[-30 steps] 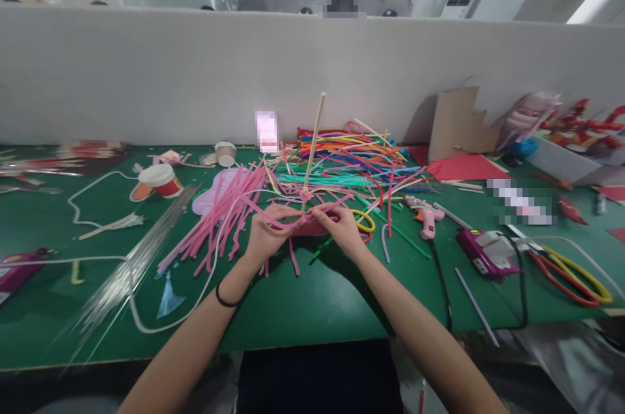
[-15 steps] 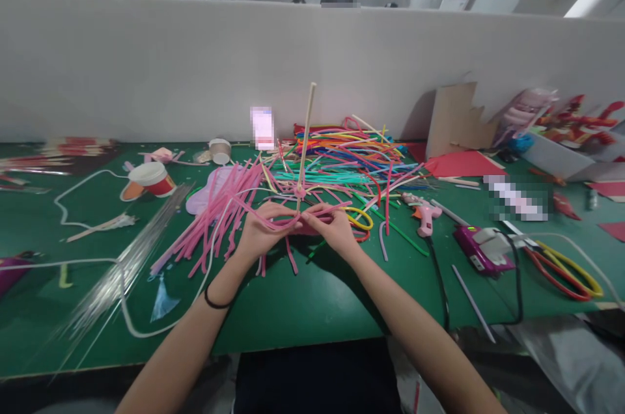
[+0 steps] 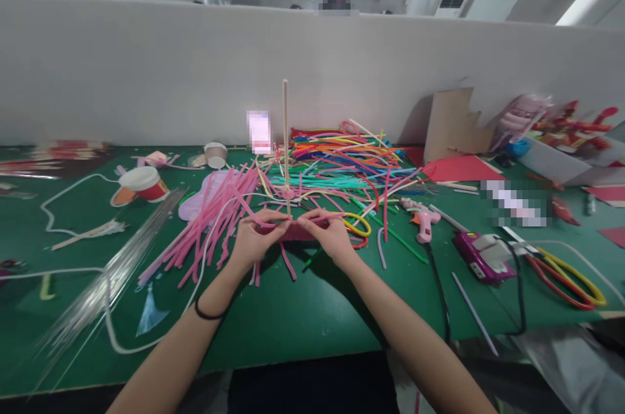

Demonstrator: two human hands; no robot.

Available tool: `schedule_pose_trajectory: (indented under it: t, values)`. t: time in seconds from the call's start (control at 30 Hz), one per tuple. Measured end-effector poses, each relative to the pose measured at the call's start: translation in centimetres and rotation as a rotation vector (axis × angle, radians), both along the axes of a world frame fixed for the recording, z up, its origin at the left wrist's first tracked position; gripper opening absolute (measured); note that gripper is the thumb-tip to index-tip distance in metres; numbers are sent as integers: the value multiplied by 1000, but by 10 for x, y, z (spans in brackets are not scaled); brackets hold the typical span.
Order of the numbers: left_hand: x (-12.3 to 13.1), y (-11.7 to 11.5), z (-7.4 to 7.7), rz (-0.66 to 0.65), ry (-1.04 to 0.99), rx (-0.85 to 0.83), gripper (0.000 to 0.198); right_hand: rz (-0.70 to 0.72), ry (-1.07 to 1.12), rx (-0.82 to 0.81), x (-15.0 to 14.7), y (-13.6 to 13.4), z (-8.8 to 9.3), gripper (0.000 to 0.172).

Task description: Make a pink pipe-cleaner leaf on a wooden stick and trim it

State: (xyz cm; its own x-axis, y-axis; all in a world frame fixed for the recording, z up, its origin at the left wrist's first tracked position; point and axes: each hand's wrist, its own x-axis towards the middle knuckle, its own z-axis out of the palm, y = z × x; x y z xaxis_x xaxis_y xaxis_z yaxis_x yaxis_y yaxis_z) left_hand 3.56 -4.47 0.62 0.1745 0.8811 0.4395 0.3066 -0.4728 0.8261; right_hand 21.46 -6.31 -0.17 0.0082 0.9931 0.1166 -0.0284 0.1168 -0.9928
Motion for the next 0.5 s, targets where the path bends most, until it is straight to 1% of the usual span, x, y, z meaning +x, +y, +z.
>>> schedule_pose_trajectory:
  t: [0.1, 0.23, 0.33, 0.43, 0.5]
  values:
    - [-2, 4, -2, 3, 13, -31, 16, 1, 57, -15, 2, 3, -4, 25]
    - [-4, 6, -5, 25, 7, -74, 18, 5, 113, 24, 5, 5, -5, 24]
    - [-4, 6, -6, 62, -1, -115, 22, -53, 166, 60, 8, 6, -4, 24]
    - [-3, 6, -7, 101, -25, -141, 25, -110, 209, 44, 12, 8, -2, 26]
    - [-3, 7, -9, 105, -44, -159, 26, -119, 198, 29, 15, 8, -2, 28]
